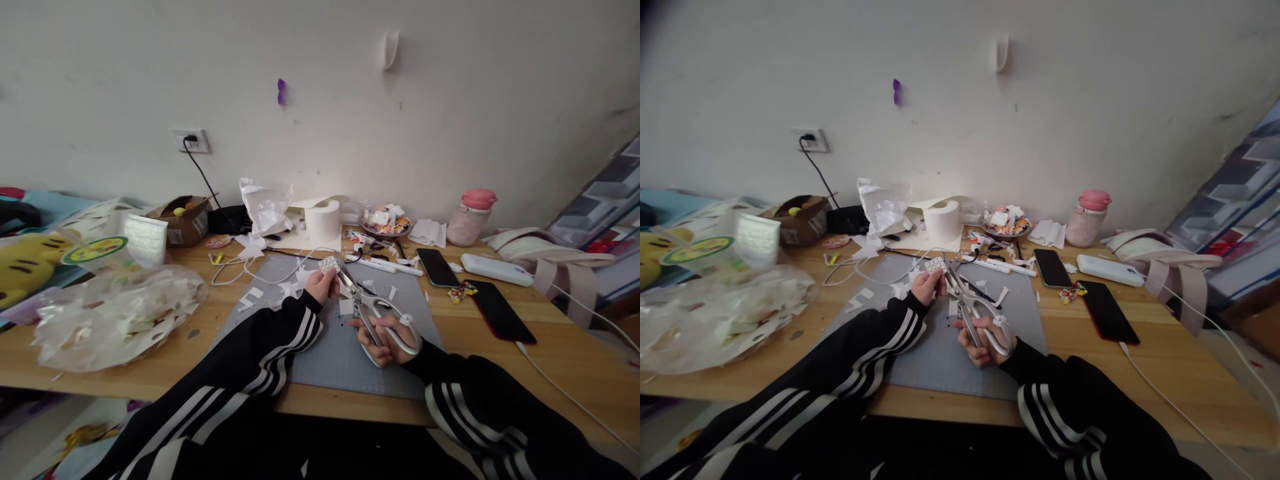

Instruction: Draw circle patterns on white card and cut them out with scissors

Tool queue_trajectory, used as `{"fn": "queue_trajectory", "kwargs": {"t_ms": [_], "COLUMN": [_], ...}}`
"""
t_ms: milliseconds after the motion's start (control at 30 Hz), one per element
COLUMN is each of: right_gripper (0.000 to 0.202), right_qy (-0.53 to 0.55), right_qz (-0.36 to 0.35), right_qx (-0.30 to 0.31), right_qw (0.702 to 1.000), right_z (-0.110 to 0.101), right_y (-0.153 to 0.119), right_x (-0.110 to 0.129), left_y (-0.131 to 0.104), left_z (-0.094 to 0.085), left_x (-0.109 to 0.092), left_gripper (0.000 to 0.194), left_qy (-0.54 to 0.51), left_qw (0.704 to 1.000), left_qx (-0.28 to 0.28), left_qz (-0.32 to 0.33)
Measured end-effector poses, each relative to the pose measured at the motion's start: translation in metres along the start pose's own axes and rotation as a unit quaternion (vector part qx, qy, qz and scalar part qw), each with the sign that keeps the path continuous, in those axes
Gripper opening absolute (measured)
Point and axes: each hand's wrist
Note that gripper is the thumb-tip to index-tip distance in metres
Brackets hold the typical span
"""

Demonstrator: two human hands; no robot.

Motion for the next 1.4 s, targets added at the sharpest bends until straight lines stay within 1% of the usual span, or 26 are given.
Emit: {"fn": "queue_trajectory", "kwargs": {"t_ms": [100,300,533,700,833,967,1133,1267,1400], "right_gripper": [0.042,0.039,0.038,0.036,0.038,0.036,0.035,0.038,0.038], "right_qy": [0.0,-0.001,0.001,-0.002,-0.007,-0.005,-0.004,-0.005,-0.005], "right_qz": [0.004,0.009,0.008,0.003,-0.003,-0.005,0.001,0.007,0.008], "right_qx": [0.002,0.006,0.001,-0.01,-0.014,-0.014,-0.012,-0.014,-0.016], "right_qw": [1.0,1.0,1.0,1.0,1.0,1.0,1.0,1.0,1.0], "right_z": [0.001,0.001,0.002,0.003,0.004,0.004,0.005,0.005,0.004], "right_y": [-0.001,-0.001,-0.002,-0.003,-0.003,-0.003,-0.003,-0.004,-0.003], "right_x": [0.0,0.001,0.001,0.0,0.0,0.0,0.001,0.002,0.001], "left_y": [-0.002,-0.007,0.0,0.005,0.007,0.005,-0.002,-0.002,-0.004], "left_z": [0.0,-0.002,-0.003,-0.003,-0.002,-0.004,-0.007,-0.005,-0.003], "left_x": [-0.001,-0.005,0.008,0.017,0.018,0.015,0.008,0.004,-0.001], "left_gripper": [0.048,0.047,0.053,0.042,0.035,0.04,0.048,0.057,0.054], "left_qy": [-0.001,0.0,0.009,0.02,0.022,0.019,0.001,-0.012,-0.028], "left_qw": [1.0,1.0,1.0,0.999,0.999,0.999,0.999,0.999,0.999], "left_qx": [-0.001,0.008,0.024,0.028,0.03,0.038,0.053,0.052,0.039], "left_qz": [0.007,0.022,0.007,-0.017,-0.026,-0.023,-0.004,0.003,0.008]}}
Point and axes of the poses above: each hand's wrist, its own y-axis towards the middle knuckle, its own z-axis out of the palm, x = y × z, and after that the axes turned 14 degrees about -x, right-handed
